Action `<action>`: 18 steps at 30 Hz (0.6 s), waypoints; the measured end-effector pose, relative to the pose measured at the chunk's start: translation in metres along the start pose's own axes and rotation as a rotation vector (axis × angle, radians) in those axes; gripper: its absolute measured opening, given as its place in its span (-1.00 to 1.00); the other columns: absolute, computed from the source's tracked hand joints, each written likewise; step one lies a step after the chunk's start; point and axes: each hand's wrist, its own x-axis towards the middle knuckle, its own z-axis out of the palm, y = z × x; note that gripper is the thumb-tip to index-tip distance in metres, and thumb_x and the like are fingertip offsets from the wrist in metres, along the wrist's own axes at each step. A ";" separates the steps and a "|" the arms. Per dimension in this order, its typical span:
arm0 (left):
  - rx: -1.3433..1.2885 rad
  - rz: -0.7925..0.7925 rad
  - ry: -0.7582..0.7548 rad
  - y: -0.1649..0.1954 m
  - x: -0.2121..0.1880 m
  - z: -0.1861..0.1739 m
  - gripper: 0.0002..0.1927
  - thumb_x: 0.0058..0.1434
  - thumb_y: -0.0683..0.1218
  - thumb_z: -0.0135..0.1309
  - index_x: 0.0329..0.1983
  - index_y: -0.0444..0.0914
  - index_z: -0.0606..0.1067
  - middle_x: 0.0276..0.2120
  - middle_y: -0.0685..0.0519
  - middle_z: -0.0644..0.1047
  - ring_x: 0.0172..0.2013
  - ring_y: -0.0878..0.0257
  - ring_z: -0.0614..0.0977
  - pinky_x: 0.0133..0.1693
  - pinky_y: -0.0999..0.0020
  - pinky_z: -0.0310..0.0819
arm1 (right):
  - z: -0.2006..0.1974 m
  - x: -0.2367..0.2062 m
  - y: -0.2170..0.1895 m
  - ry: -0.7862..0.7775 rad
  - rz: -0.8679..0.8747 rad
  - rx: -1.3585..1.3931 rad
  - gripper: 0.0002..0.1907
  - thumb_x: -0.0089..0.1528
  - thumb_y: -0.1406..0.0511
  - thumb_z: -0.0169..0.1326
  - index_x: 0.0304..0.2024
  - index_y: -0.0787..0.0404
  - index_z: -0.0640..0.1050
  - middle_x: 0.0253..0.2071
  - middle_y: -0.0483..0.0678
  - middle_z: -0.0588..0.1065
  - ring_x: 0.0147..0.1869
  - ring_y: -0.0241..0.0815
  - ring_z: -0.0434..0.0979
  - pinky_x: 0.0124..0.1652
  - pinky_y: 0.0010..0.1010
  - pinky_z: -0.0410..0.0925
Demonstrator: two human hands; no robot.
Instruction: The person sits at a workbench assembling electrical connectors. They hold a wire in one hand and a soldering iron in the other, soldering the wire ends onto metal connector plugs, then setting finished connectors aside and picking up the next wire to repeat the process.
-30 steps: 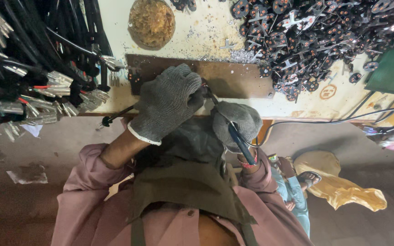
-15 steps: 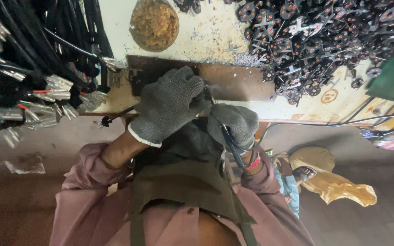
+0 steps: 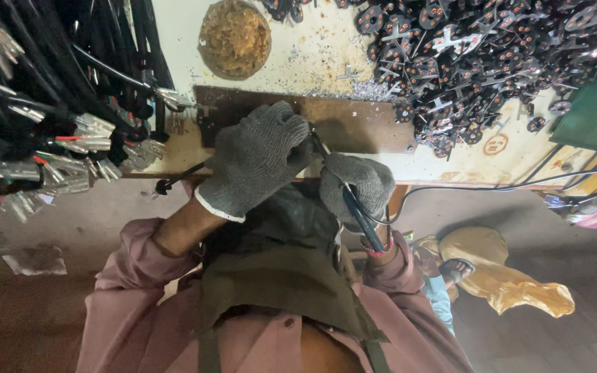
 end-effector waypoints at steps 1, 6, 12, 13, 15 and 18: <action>0.002 0.015 0.017 0.000 0.000 0.000 -0.83 0.20 -0.04 0.22 -0.25 -0.12 0.46 -0.28 0.01 0.46 -0.22 0.04 0.59 -0.35 0.10 0.51 | 0.001 0.000 0.000 -0.003 -0.001 -0.004 -0.68 0.09 0.47 0.31 -0.14 0.28 0.51 -0.38 0.02 0.56 -0.36 -0.01 0.64 -0.35 -0.32 0.46; -0.020 0.021 -0.003 0.000 0.001 0.000 -0.80 0.16 -0.03 0.22 -0.23 -0.14 0.46 -0.28 0.00 0.46 -0.23 0.04 0.59 -0.35 0.10 0.52 | 0.000 0.001 0.002 -0.002 0.005 0.020 -0.67 0.09 0.47 0.31 -0.13 0.29 0.51 -0.39 0.02 0.56 -0.36 -0.02 0.64 -0.35 -0.33 0.46; -0.013 0.026 -0.048 -0.002 0.001 -0.004 -0.76 0.11 -0.02 0.24 -0.22 -0.14 0.47 -0.29 0.00 0.46 -0.26 0.03 0.58 -0.39 0.10 0.51 | 0.001 -0.001 0.006 0.010 0.020 0.050 -0.66 0.09 0.48 0.31 -0.12 0.30 0.50 -0.39 0.02 0.56 -0.36 -0.03 0.64 -0.35 -0.34 0.46; -0.030 0.027 -0.061 -0.002 0.001 -0.005 -0.74 0.09 0.00 0.24 -0.23 -0.15 0.47 -0.28 -0.01 0.46 -0.25 0.02 0.58 -0.40 0.09 0.50 | 0.001 -0.002 0.006 0.015 0.013 0.070 -0.66 0.09 0.48 0.31 -0.12 0.30 0.50 -0.39 0.02 0.56 -0.36 -0.03 0.64 -0.35 -0.34 0.46; -0.063 0.030 -0.086 -0.002 0.001 -0.006 -0.69 0.04 0.04 0.26 -0.24 -0.16 0.46 -0.28 -0.02 0.46 -0.25 0.01 0.58 -0.41 0.08 0.49 | 0.002 -0.004 0.008 0.026 0.012 0.101 -0.68 0.09 0.48 0.30 -0.14 0.28 0.50 -0.40 0.01 0.56 -0.37 -0.03 0.64 -0.35 -0.33 0.46; -0.068 -0.007 -0.067 -0.001 0.004 -0.004 -0.79 0.11 -0.04 0.24 -0.27 -0.14 0.46 -0.30 0.01 0.46 -0.26 0.04 0.59 -0.40 0.09 0.49 | 0.003 -0.008 0.009 0.014 0.046 0.022 -0.74 0.11 0.45 0.27 -0.18 0.25 0.51 -0.41 0.03 0.55 -0.36 -0.01 0.63 -0.34 -0.31 0.47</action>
